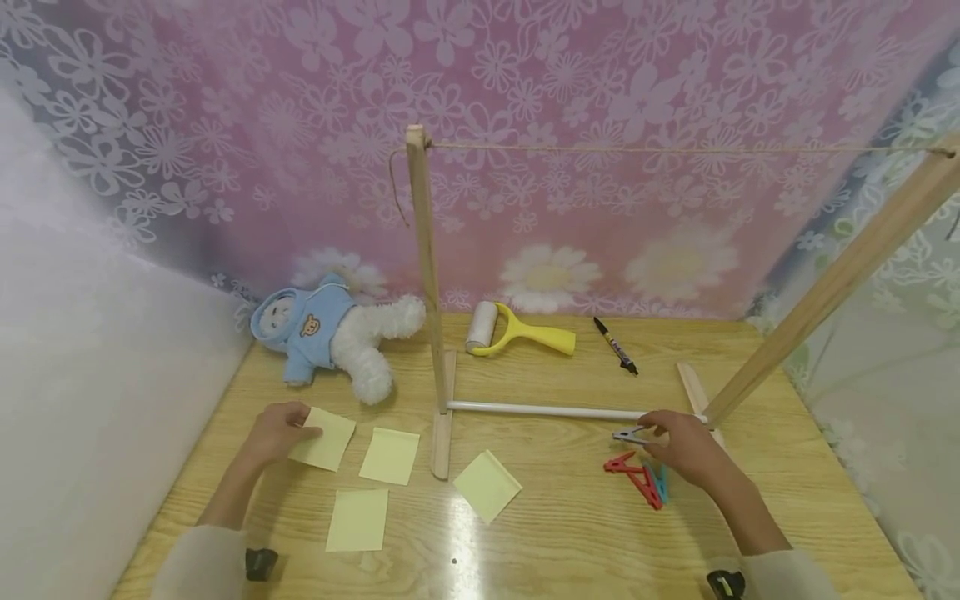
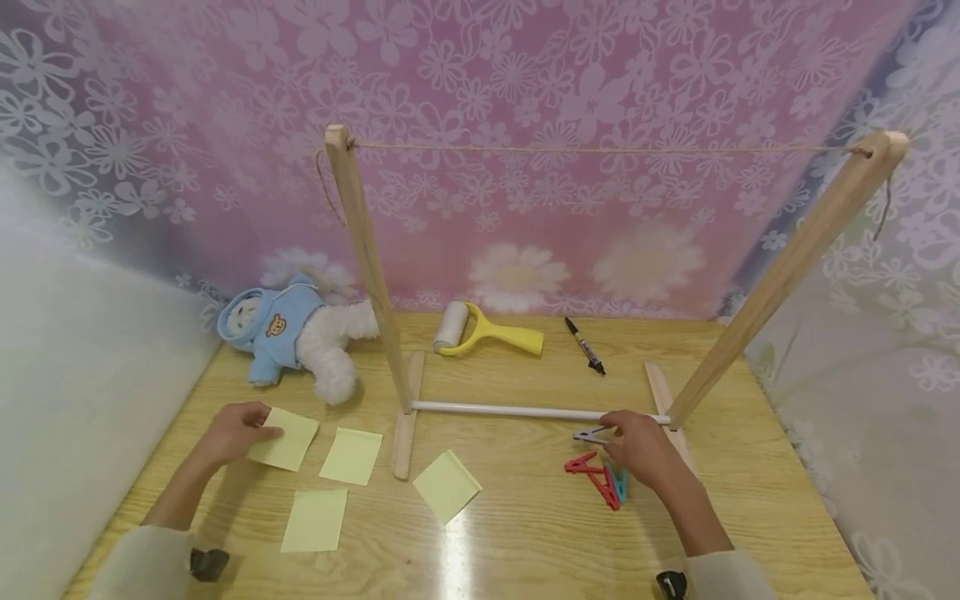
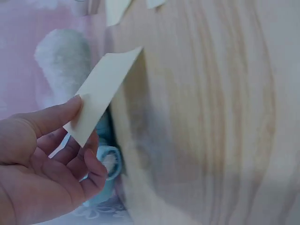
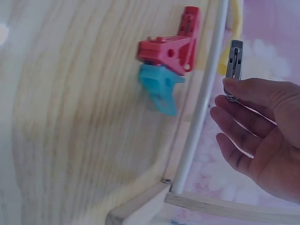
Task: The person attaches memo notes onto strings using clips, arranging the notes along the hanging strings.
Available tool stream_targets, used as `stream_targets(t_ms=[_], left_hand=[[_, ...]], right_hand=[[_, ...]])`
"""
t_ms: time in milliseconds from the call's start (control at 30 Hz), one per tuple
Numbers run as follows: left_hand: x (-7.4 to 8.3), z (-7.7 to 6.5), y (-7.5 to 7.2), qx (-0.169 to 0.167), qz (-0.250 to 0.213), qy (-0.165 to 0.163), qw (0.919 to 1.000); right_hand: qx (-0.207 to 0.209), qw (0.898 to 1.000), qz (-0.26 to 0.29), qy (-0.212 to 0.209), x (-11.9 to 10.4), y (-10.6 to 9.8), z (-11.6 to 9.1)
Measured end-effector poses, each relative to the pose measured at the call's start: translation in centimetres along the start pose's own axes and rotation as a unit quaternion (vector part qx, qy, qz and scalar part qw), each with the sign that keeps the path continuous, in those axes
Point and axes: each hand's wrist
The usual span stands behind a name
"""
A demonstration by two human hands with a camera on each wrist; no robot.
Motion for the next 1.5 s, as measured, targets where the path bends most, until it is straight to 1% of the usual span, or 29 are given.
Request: stream_targets(t_ms=[100,133,167,267,333,400,500,567,600,700,800,900,1000,1067,1133,1200,1300,1400,1433,1500], left_hand=[[0.6,-0.2,-0.6,-0.007,-0.006,0.008,0.9999],[0.9,-0.4,-0.8,-0.008,-0.007,0.016,0.9998],[1.1,-0.4,-0.9,-0.011,-0.016,0.016,0.9997],[2.0,-0.8,-1.3,-0.016,-0.032,0.035,0.9988],[2.6,-1.0,-1.5,-0.024,-0.036,0.050,0.9978],[3.2,-1.0,-1.5,-0.036,-0.050,0.060,0.9963],[4.4,-1.1,-1.5,-0.072,-0.092,0.058,0.9915],[5.3,-1.1,-1.3,-0.094,-0.128,0.050,0.9860],[5.9,-1.1,-1.3,-0.103,-0.140,0.048,0.9836],[7.5,-1.1,-1.2,-0.115,-0.158,0.049,0.9794],[9.0,-1.1,-0.9,-0.118,-0.171,0.067,0.9759],[10.5,-1.0,-0.3,-0.115,-0.181,0.092,0.9723],[11.9,-1.0,0.2,-0.094,-0.179,0.107,0.9735],[12.9,-1.2,0.5,-0.072,-0.183,0.106,0.9747],[13.9,-1.3,0.8,-0.050,-0.197,0.104,0.9736],[14.9,-1.4,1.2,-0.035,-0.227,0.101,0.9680],[16.5,-1.5,1.7,-0.022,-0.277,0.102,0.9551],[18.1,-1.4,2.1,-0.008,-0.327,0.117,0.9378],[18.6,-1.4,2.3,-0.002,-0.343,0.120,0.9316],[19.8,-1.2,2.7,0.008,-0.383,0.130,0.9146]], right_hand=[[0.014,1.000,-0.001,-0.001,-0.5,-0.5,-0.3],[0.020,1.000,0.002,-0.002,-0.7,-0.7,-0.4],[0.026,1.000,0.004,-0.004,-1.0,-0.9,-0.4],[0.040,0.999,0.011,-0.010,-1.6,-1.7,-0.4],[0.048,0.999,0.015,-0.016,-2.0,-2.3,-0.3],[0.057,0.998,0.021,-0.022,-2.4,-2.8,-0.1],[0.064,0.997,0.033,-0.027,-3.2,-3.7,0.1],[0.075,0.996,0.036,-0.032,-3.9,-4.4,0.1],[0.082,0.995,0.035,-0.036,-4.4,-4.8,0.2],[0.115,0.991,0.023,-0.063,-5.8,-5.9,0.3],[0.152,0.984,0.013,-0.096,-7.1,-7.0,0.5],[0.181,0.976,0.011,-0.122,-8.3,-8.2,0.9],[0.196,0.971,0.032,-0.131,-9.5,-9.4,1.2],[0.203,0.968,0.056,-0.133,-10.4,-10.3,1.4],[0.211,0.965,0.073,-0.137,-11.5,-11.3,1.5],[0.221,0.959,0.090,-0.154,-12.5,-12.4,1.8],[0.243,0.942,0.117,-0.199,-14.1,-14.2,2.4],[0.250,0.919,0.171,-0.251,-15.9,-16.1,3.1],[0.249,0.914,0.187,-0.261,-16.5,-16.8,3.4],[0.242,0.901,0.227,-0.281,-17.9,-18.1,4.0]])
Point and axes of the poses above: each hand's wrist, its own z-axis towards the middle knuckle, its own y-axis out of the palm, x = y × z, and after that the axes turned 13 degrees about x, right-handed
